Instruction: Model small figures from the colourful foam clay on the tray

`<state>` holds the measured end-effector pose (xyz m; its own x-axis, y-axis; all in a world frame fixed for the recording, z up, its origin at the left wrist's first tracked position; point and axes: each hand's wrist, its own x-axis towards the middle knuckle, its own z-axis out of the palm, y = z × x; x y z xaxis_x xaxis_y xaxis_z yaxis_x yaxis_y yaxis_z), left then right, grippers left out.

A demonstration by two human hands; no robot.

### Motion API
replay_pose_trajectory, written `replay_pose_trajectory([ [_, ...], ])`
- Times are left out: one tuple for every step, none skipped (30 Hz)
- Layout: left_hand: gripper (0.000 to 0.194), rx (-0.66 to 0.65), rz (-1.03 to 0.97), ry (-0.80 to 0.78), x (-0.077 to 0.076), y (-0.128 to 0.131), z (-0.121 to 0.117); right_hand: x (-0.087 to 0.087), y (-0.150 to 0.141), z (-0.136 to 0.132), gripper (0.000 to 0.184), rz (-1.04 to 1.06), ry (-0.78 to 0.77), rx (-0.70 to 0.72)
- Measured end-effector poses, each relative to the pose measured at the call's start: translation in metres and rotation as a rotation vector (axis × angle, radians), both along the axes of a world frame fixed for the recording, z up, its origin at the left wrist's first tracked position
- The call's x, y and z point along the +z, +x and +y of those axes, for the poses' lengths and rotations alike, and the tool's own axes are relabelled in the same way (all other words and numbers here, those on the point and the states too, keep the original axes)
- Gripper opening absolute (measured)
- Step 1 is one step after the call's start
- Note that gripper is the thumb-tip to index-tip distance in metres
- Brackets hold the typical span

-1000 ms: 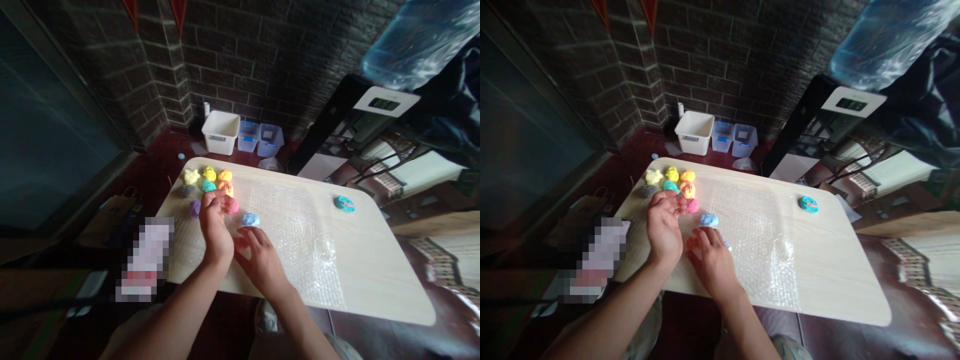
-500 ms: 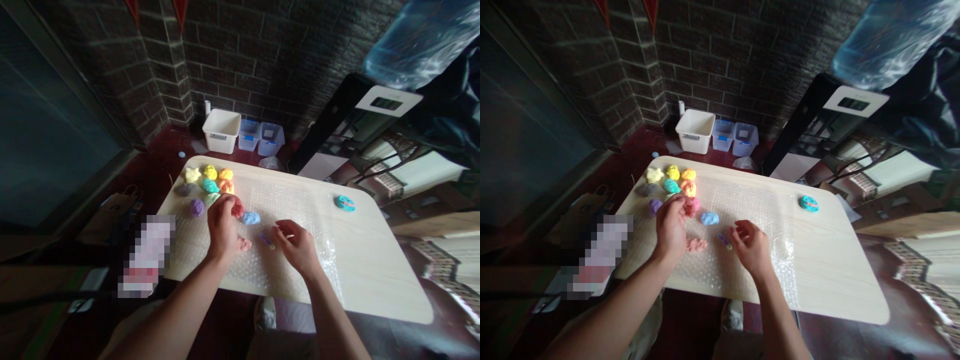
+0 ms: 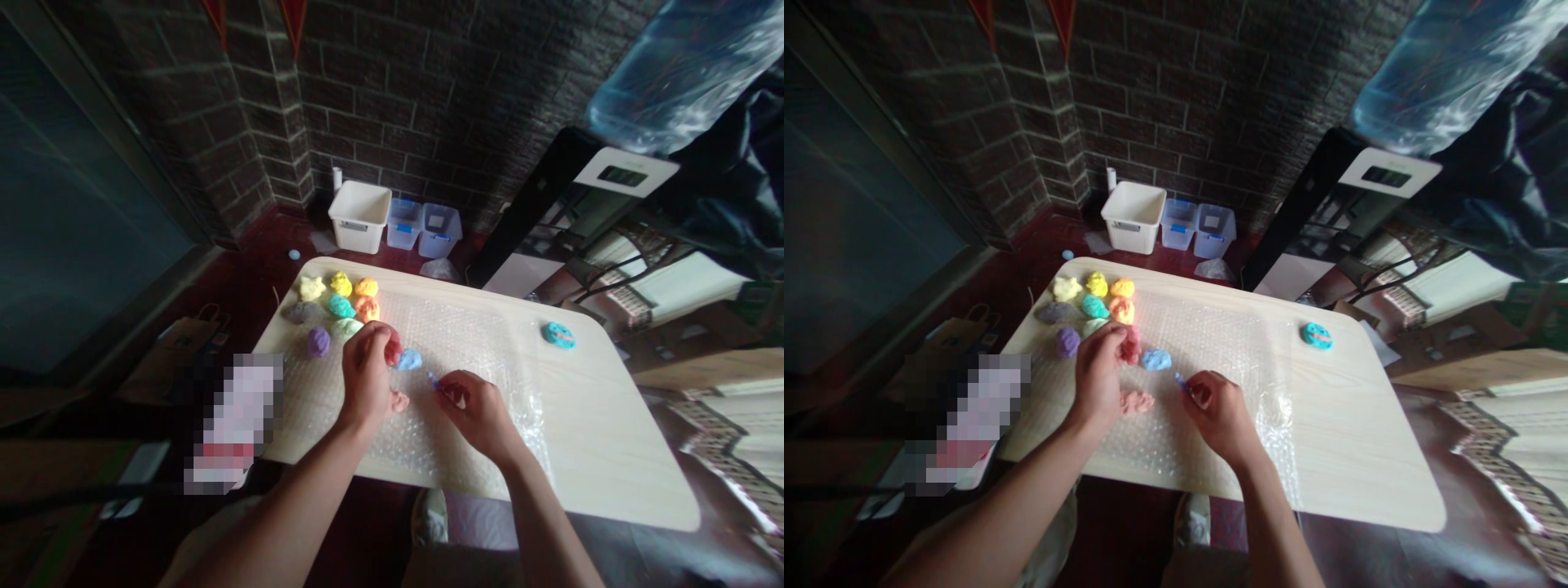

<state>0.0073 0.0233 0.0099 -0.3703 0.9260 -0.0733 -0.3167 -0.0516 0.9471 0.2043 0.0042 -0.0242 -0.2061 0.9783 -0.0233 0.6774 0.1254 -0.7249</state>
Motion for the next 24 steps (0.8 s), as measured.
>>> replay_pose_trajectory([
  [0.020, -0.020, 0.016, -0.021, 0.001, 0.000, -0.001, 0.000, 0.000, 0.000, 0.011, 0.075, -0.017, -0.021],
  [0.020, -0.044, 0.036, -0.033, 0.001, 0.001, -0.002, 0.000, -0.001, 0.000, 0.016, 0.161, -0.046, -0.040],
  [0.019, -0.074, 0.059, -0.039, 0.001, 0.001, -0.002, 0.000, -0.002, 0.000, 0.021, 0.257, -0.081, -0.056],
  [0.018, -0.106, 0.082, -0.045, 0.000, 0.001, -0.003, 0.001, -0.004, 0.000, 0.024, 0.356, -0.120, -0.068],
  [0.017, -0.137, 0.104, -0.056, -0.001, 0.002, -0.003, 0.002, -0.006, 0.000, 0.027, 0.458, -0.154, -0.079],
  [0.015, -0.167, 0.124, -0.076, -0.003, 0.002, -0.004, 0.003, -0.007, -0.001, 0.028, 0.559, -0.181, -0.088],
  [0.014, -0.196, 0.141, -0.102, -0.005, 0.002, -0.004, 0.005, -0.009, -0.001, 0.028, 0.654, -0.205, -0.096],
  [0.014, -0.228, 0.157, -0.125, -0.006, 0.003, -0.005, 0.006, -0.010, -0.002, 0.028, 0.741, -0.229, -0.101],
  [0.014, -0.266, 0.170, -0.136, -0.007, 0.004, -0.005, 0.007, -0.011, -0.002, 0.027, 0.821, -0.253, -0.102],
  [0.016, -0.313, 0.181, -0.133, -0.007, 0.004, -0.005, 0.008, -0.012, -0.002, 0.027, 0.893, -0.277, -0.099],
  [0.019, -0.367, 0.188, -0.119, -0.006, 0.005, -0.006, 0.009, -0.013, -0.002, 0.026, 0.956, -0.297, -0.093],
  [0.021, -0.422, 0.190, -0.097, -0.006, 0.006, -0.006, 0.010, -0.013, -0.002, 0.025, 1.008, -0.315, -0.084],
  [0.023, -0.474, 0.187, -0.075, -0.005, 0.007, -0.007, 0.010, -0.013, -0.002, 0.024, 1.048, -0.330, -0.078],
  [0.025, -0.517, 0.180, -0.058, -0.004, 0.008, -0.007, 0.011, -0.013, -0.002, 0.024, 1.079, -0.342, -0.074],
  [0.025, -0.548, 0.171, -0.044, -0.004, 0.008, -0.007, 0.011, -0.012, -0.002, 0.023, 1.102, -0.353, -0.076],
  [0.023, -0.569, 0.162, -0.029, -0.004, 0.009, -0.006, 0.011, -0.012, -0.001, 0.023, 1.118, -0.365, -0.080],
  [0.022, -0.587, 0.153, -0.009, -0.005, 0.010, -0.006, 0.011, -0.012, -0.001, 0.023, 1.133, -0.374, -0.087],
  [0.020, -0.607, 0.142, 0.012, -0.007, 0.011, -0.005, 0.011, -0.012, -0.001, 0.023, 1.145, -0.382, -0.093],
  [0.020, -0.628, 0.130, 0.033, -0.009, 0.012, -0.005, 0.011, -0.012, -0.001, 0.023, 1.152, -0.389, -0.098],
  [0.020, -0.646, 0.120, 0.050, -0.011, 0.012, -0.004, 0.011, -0.012, -0.002, 0.022, 1.157, -0.393, -0.098],
  [0.020, -0.658, 0.114, 0.063, -0.013, 0.013, -0.004, 0.011, -0.012, -0.002, 0.022, 1.157, -0.396, -0.094],
  [0.021, -0.662, 0.113, 0.071, -0.015, 0.014, -0.004, 0.011, -0.012, -0.002, 0.022, 1.155, -0.397, -0.088],
  [0.022, -0.657, 0.115, 0.075, -0.017, 0.014, -0.003, 0.011, -0.012, -0.003, 0.021, 1.150, -0.397, -0.082],
  [0.022, -0.648, 0.117, 0.077, -0.018, 0.015, -0.004, 0.011, -0.012, -0.003, 0.021, 1.143, -0.397, -0.074],
])
